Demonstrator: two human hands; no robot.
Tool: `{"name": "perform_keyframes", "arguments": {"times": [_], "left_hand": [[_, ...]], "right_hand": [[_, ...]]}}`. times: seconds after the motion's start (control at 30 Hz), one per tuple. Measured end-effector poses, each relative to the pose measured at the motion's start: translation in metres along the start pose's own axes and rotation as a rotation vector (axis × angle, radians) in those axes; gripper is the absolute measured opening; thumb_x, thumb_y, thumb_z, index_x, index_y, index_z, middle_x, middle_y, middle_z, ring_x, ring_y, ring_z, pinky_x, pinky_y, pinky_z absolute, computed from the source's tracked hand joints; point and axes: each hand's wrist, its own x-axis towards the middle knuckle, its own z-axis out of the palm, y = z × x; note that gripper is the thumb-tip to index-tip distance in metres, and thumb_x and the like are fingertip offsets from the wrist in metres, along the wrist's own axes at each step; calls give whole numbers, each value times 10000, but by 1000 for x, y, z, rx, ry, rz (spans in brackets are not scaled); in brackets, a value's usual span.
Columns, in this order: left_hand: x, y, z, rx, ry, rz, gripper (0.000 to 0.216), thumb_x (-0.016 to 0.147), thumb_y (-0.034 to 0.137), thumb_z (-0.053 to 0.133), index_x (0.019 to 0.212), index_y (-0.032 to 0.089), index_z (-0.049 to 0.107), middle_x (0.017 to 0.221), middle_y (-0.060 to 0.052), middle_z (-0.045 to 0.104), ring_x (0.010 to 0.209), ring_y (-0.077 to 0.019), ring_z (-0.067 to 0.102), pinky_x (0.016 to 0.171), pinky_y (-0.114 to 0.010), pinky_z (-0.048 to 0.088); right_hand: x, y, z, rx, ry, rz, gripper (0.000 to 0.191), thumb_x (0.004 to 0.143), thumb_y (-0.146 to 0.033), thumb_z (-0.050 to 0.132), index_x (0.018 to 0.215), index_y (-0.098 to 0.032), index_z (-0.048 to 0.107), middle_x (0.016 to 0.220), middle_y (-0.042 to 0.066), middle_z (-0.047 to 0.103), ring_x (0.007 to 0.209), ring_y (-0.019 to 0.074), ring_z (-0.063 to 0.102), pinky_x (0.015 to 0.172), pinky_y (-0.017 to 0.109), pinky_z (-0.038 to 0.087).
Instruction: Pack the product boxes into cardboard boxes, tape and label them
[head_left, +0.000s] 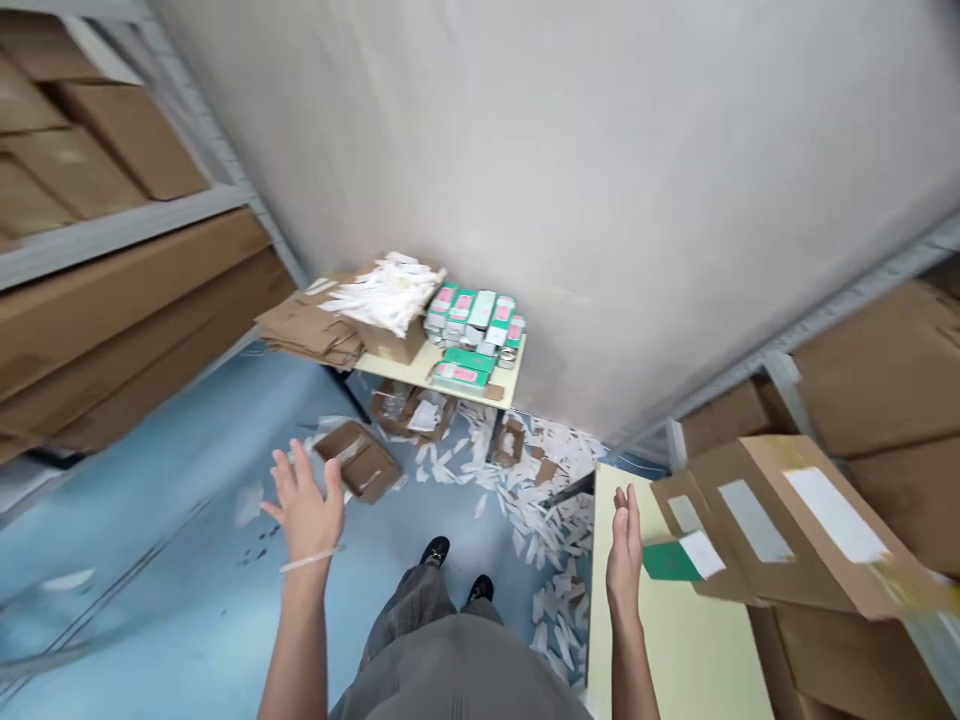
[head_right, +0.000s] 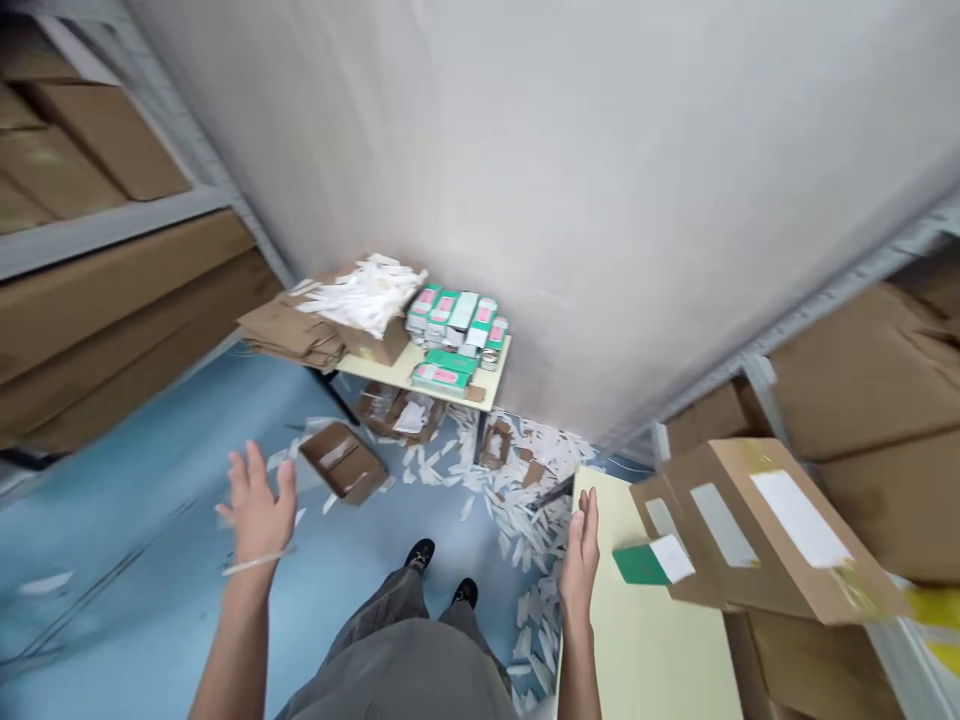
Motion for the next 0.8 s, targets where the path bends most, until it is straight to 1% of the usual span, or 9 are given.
{"name": "perform_keyframes", "arguments": {"times": [0.1,0.2,0.3,0.4,0.5,0.57,0.67,0.73,0.8], "left_hand": [[6,-28,-10,-45,-38,-77,742,942,584,281,1553,196,120,1618,-167,75,1486,-351,92,1112,-687,67],[28,-65,-26,-63,-21,-156,745,940,597,258,1555,205,107,1622,-157,44,1488,-350,66,1114,-686,47],[62,-108,-52,-53,43,-205,752,939,599,257,1555,194,108,1620,-173,49,1485,-362,75,1112,-686,67],[101,-150,-79,-37,95,-240,757,937,602,264,1554,191,113,1618,-180,66,1480,-375,94,1109,-691,95],[139,-184,-94,-26,121,-277,747,940,593,268,1554,195,115,1617,-179,77,1478,-372,115,1109,-687,118],[162,-200,-94,-54,97,-304,740,945,581,259,1554,188,110,1616,-180,79,1483,-351,111,1119,-670,124],[193,-216,-82,-149,32,-330,744,954,563,234,1551,142,97,1613,-193,83,1493,-302,77,1152,-600,130],[212,-222,-71,-199,6,-334,755,955,567,217,1547,114,94,1611,-199,83,1494,-282,56,1169,-555,134],[228,-227,-60,-223,2,-353,774,949,586,214,1545,108,92,1612,-197,72,1493,-281,49,1175,-541,135]], "right_hand": [[3,-13,50,7,-99,-51,715,933,-614,326,1536,-242,231,1557,77,332,1439,242,296,1182,428,207],[0,-24,103,19,-160,-77,731,925,-624,344,1536,-239,232,1550,85,345,1434,246,306,1178,437,211],[-6,-34,158,32,-162,-83,776,908,-646,362,1531,-198,251,1542,110,353,1428,257,316,1181,437,203],[-16,-46,215,48,-128,-60,793,903,-658,356,1531,-187,248,1547,112,342,1426,259,318,1179,431,212],[-28,-59,272,31,-104,-64,786,901,-665,341,1529,-199,257,1542,103,351,1420,264,326,1173,436,221],[-34,-66,306,3,-150,-73,794,890,-668,363,1524,-200,272,1536,106,360,1413,271,336,1169,436,229],[-35,-70,350,-20,-244,-42,822,866,-678,411,1528,-214,262,1527,106,376,1390,278,374,1147,430,276],[-27,-70,375,-26,-275,-11,834,855,-690,418,1531,-230,254,1526,95,380,1375,278,398,1132,424,304],[-13,-71,399,-39,-297,6,840,844,-705,417,1527,-238,270,1524,86,384,1365,278,411,1126,424,313]]}}
